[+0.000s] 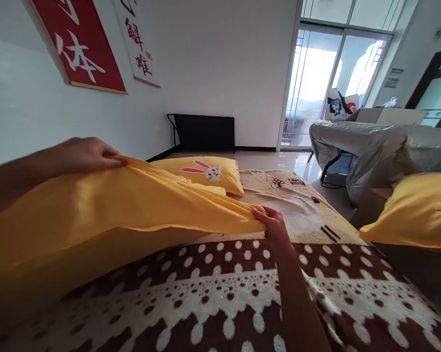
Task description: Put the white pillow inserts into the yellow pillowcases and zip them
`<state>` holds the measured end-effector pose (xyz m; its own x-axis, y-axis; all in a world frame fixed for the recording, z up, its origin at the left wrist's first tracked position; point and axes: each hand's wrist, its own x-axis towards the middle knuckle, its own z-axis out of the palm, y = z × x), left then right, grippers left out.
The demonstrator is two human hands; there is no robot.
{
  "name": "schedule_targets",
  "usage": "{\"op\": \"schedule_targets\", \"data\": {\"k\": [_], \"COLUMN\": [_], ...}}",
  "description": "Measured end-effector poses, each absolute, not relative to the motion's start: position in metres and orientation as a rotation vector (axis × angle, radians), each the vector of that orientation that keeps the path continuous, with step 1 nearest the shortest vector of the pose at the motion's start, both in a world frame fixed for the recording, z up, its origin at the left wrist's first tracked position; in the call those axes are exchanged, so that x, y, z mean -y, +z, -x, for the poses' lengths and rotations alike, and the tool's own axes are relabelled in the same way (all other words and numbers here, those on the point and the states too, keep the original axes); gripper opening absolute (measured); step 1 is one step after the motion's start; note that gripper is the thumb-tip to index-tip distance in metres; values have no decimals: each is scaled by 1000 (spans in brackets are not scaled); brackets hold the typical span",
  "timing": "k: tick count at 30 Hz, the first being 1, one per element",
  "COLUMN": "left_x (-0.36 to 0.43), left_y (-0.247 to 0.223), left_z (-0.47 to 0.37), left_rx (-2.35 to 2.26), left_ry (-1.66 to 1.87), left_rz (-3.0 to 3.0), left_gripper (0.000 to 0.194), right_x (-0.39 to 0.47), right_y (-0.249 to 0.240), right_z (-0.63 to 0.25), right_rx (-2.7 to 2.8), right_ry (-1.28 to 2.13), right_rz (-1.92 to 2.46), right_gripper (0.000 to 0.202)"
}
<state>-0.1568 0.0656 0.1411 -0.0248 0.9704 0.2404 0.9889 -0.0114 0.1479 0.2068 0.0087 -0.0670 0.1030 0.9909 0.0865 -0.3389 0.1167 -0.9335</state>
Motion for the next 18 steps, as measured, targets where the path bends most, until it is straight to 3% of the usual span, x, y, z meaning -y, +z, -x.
{"op": "schedule_targets", "data": {"k": [2,4,7,8,13,18], "left_x": [-40,3,67,82,104,116], "left_y": [124,85,16,-4,-44,-39], "left_z": [122,82,37,28,23,45], "left_rx": [1944,1512,978,880,902,777], "left_ry": [-375,-706,-789,-765,-1111,-1284], "left_rz": [2058,2334,2687,2663,2297,2486], "left_gripper": [27,26,74,81,40,29], "right_x": [13,31,54,62,109,78], "right_y": [-52,-42,-35,-34,-26,-23], "right_z": [-194,-176,-148,-139,-104,-131], "right_rx": [955,951,966,975,1078,1485], "right_ry": [1259,1268,1245,1225,944,1108], "right_rz": [928,942,923,908,950,866], "right_gripper": [34,32,29,28,30,47]}}
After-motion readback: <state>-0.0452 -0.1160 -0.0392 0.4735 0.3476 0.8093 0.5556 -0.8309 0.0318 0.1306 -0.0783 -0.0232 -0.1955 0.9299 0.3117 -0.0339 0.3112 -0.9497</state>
